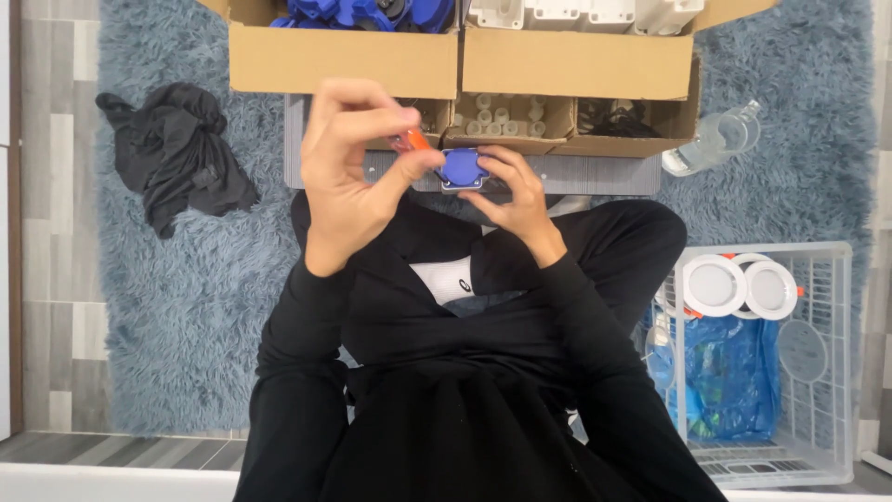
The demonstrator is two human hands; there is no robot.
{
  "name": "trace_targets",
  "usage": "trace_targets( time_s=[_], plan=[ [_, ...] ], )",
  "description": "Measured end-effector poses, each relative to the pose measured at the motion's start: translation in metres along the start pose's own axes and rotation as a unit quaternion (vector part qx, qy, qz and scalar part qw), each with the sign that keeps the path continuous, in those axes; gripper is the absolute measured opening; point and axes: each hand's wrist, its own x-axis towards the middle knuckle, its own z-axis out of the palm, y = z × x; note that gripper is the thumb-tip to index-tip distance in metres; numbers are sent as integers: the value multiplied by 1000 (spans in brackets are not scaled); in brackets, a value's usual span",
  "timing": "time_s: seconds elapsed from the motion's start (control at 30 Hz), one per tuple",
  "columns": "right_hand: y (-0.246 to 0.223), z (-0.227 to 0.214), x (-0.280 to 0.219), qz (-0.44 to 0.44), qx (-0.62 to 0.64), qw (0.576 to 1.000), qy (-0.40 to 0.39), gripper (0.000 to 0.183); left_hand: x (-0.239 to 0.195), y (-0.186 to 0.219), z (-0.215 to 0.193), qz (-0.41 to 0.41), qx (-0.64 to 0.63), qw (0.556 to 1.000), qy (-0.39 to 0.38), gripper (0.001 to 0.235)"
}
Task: Assembling electrical socket components by hand and using a screwdriver to fasten parts.
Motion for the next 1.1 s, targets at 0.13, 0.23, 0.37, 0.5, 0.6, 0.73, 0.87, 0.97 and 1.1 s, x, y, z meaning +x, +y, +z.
trace_targets(
  time_s=[0.13, 0.23, 0.37, 0.5, 0.6, 0.73, 0.87, 0.97, 1.1],
  plan=[
    [0, 0, -1, 8, 2, 1000, 6, 67, 4, 6, 2, -5, -33, 999, -39, 22],
    [-3, 0, 2, 14, -4, 1000, 2, 66, 3, 4, 1, -12, -58, 996, -72, 31],
    [-1, 0, 0, 10, 5, 1000, 1, 67, -1, -3, 9, 1, 1, 999, -33, 38],
    [-1, 1, 0, 16, 4, 1000, 3, 65, 1, 0, 10, -3, -8, 1000, -23, 33],
    [6, 9, 5, -46, 28, 996, 72, 53, 7, -10, 15, 93, -24, 995, -23, 31],
    [7, 9, 5, -50, 33, 995, 75, 53, 9, -13, 15, 71, -85, 992, -52, 32],
    [3, 6, 8, -49, 38, 995, 73, 53, 6, -23, 16, 109, -34, 993, -23, 36],
    [5, 8, 5, -47, 34, 996, 70, 53, 5, -19, 18, 105, -38, 994, -22, 33],
    [7, 9, 5, -43, 38, 996, 71, 52, 7, -17, 17, 87, -119, 988, -49, 30]
  ],
)
